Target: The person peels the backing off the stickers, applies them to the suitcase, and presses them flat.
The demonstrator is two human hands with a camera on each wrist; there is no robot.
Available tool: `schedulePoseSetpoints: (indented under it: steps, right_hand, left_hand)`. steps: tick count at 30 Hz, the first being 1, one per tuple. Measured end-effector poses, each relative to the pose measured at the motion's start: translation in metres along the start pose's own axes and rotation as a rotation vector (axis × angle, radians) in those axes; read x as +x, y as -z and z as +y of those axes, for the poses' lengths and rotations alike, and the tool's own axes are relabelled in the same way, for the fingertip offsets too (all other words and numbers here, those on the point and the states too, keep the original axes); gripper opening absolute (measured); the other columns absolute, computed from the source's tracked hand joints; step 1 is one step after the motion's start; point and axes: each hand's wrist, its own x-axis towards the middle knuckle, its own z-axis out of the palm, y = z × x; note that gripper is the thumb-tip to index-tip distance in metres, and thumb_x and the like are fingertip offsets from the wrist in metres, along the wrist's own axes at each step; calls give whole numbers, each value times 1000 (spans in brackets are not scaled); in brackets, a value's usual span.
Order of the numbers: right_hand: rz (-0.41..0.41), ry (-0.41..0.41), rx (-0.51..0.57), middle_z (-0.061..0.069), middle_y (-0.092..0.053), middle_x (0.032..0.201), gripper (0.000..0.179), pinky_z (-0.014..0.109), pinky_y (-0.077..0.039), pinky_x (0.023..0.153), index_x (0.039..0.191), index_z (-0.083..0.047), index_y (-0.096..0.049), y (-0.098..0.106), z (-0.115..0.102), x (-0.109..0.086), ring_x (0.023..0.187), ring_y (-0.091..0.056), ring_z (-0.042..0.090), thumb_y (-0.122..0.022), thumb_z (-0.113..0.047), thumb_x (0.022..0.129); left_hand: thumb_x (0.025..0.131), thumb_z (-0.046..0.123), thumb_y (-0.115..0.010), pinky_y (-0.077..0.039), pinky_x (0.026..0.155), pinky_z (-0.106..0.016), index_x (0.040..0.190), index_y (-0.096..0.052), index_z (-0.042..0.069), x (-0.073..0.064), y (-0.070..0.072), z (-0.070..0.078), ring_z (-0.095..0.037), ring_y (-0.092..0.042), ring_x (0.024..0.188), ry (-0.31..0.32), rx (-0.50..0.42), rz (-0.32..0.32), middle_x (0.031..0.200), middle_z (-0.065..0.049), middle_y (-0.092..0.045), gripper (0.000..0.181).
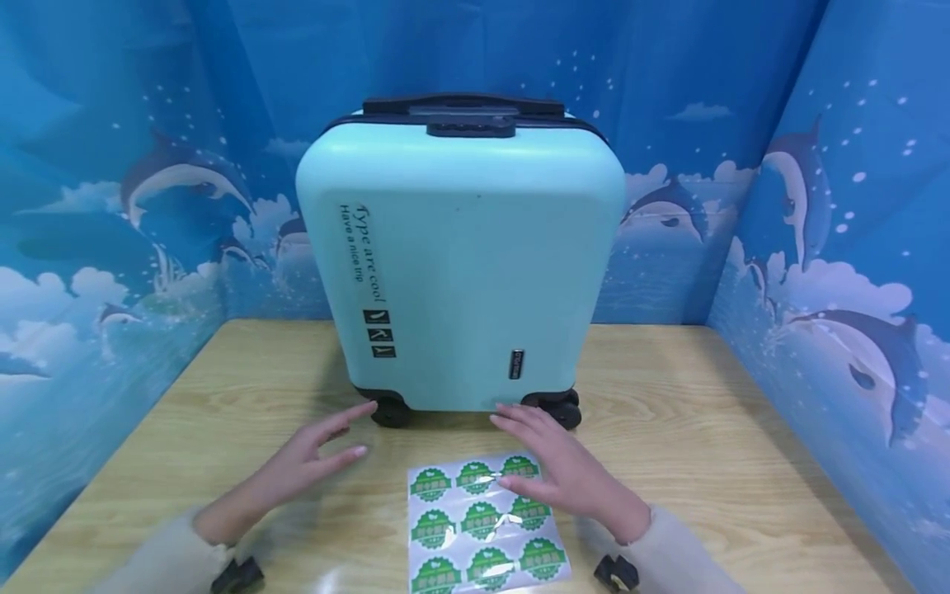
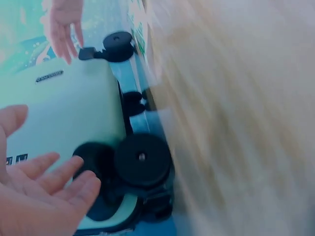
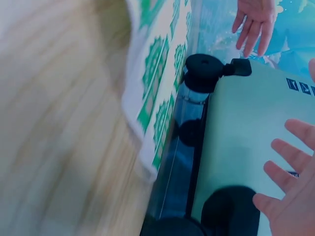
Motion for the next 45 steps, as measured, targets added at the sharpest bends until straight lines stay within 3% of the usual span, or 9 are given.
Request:
schedulePoseSetpoints:
  steps: [5,12,24,31,35,45]
  right_hand:
    - [-33,-44,64,7,-41,145,65,56,-39,98,142,-17,-40,-6,-7,4,132,-37,29,-69,-23,84]
    - [-82,-127,130,6,-42,145,62,59,-35,100,141,-14,-42,-11,-16,11,133,-36,31,-68,-27,87]
    - [-223,-215,348,9,-42,145,60,58,-33,102,142,-11,-41,-24,-24,21,132,-38,30,-64,-32,89]
    - [-279,-266,372,11,-44,143,57,59,-31,103,138,-7,-45,-30,-29,29,132,-38,33,-62,-34,91]
    - [-294,-292,363,10,-47,140,57,55,-34,103,137,-7,-46,-33,-30,32,129,-42,32,-62,-35,90]
    - [-316,-311,372,11,-52,135,56,51,-38,102,133,-3,-50,-34,-39,40,125,-47,30,-64,-35,89]
  left_hand:
    - [90,28,-63,-31,106,-51,142,-37,5,3,-10,-1,-34,-39,132,111,-165,-39,144,-14,-41,63]
    - [89,23,-64,-33,106,-51,142,-37,2,4,-24,1,-38,-39,130,130,-286,-98,144,-19,-40,62]
    - [85,16,-68,-39,102,-48,136,-46,3,7,-53,12,-37,-46,124,272,-419,-52,138,-18,-47,57]
    - [84,17,-68,-41,100,-48,135,-46,2,8,-62,9,-37,-47,124,282,-489,-52,138,-19,-48,57]
    - [84,16,-68,-41,100,-47,134,-47,2,9,-64,6,-36,-49,122,306,-487,-38,136,-18,-49,56]
    - [82,12,-70,-44,98,-43,126,-55,0,9,-68,-7,-32,-54,117,302,-363,-13,128,-17,-57,48]
